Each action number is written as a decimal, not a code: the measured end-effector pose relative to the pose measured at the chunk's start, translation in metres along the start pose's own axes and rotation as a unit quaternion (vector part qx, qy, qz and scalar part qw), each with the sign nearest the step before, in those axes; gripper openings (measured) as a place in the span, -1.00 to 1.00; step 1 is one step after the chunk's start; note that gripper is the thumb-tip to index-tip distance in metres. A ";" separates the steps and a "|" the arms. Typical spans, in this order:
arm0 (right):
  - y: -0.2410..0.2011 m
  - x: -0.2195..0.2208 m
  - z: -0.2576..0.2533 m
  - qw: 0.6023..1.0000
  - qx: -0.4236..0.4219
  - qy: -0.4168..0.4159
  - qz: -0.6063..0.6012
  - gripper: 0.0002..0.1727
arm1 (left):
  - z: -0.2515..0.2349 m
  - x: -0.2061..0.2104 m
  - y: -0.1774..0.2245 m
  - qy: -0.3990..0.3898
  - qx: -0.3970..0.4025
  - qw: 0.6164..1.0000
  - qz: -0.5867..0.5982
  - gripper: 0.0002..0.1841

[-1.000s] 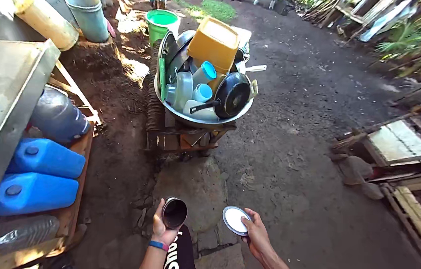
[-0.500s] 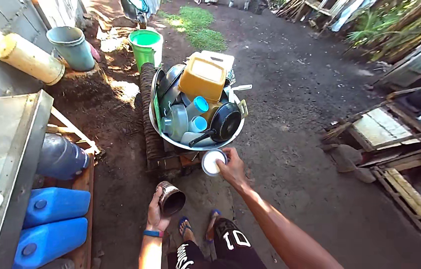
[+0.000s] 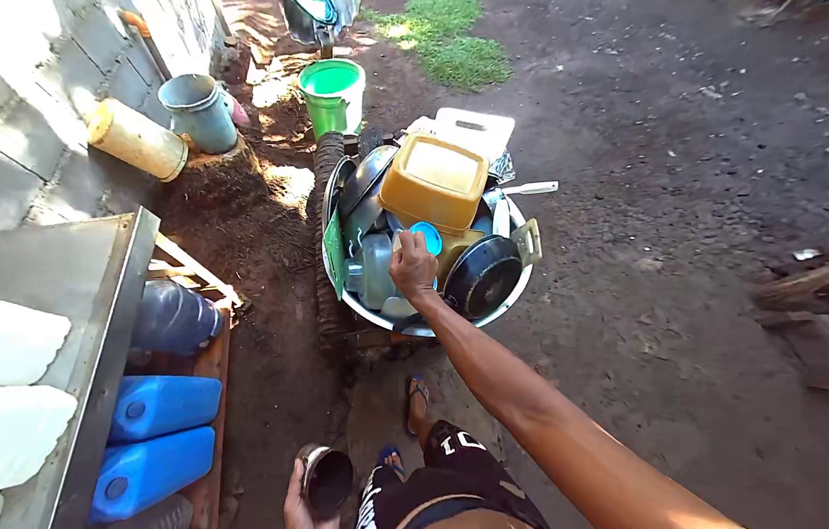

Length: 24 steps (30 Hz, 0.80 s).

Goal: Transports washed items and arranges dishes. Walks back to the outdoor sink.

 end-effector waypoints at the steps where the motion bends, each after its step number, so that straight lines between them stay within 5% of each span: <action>1: 0.004 0.003 -0.006 1.000 0.007 -0.001 -0.005 -0.70 | 0.000 0.005 0.001 0.020 0.007 1.000 -0.010 -0.55; 7: 0.015 -0.009 -0.008 0.995 0.012 0.094 -0.034 -0.82 | -0.033 0.069 0.006 0.016 0.009 0.999 -0.050 -0.56; 10: 0.026 -0.025 0.002 0.989 0.006 0.140 -0.056 -0.85 | -0.052 0.135 0.020 -0.106 0.060 0.955 -0.270 -0.33; 11: 0.030 -0.028 0.005 0.988 0.003 0.142 -0.066 -0.86 | -0.061 0.170 0.025 -0.185 0.084 0.897 -0.393 -0.23; 12: 0.032 -0.029 0.007 0.986 -0.002 0.149 -0.076 -0.87 | -0.070 0.211 0.029 -0.264 0.109 0.797 -0.532 -0.18; 14: 0.033 -0.031 0.012 0.982 -0.007 0.167 -0.086 -0.86 | -0.086 0.292 0.029 -0.330 0.152 0.540 -0.760 -0.10; 16: 0.032 -0.033 0.015 0.977 -0.012 0.188 -0.096 -0.86 | -0.113 0.363 0.023 -0.334 0.150 0.341 -0.866 0.05; 22: 0.026 -0.030 0.023 0.972 -0.032 0.218 -0.083 -0.86 | -0.194 0.473 -0.015 -0.421 0.149 -0.007 -0.895 0.03; 24: 0.020 -0.022 0.024 0.972 -0.037 0.225 -0.058 -0.86 | -0.203 0.485 -0.029 -0.464 0.141 -0.083 -0.870 0.00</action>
Point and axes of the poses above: each hand's wrist, its own z-axis away from the middle knuckle, its own x-axis out of the palm, y = z × x, the point moved 6 cm from there along -z, towards the middle knuckle, and after that the axes turned 4 degrees about y, right-handed, at the moved point
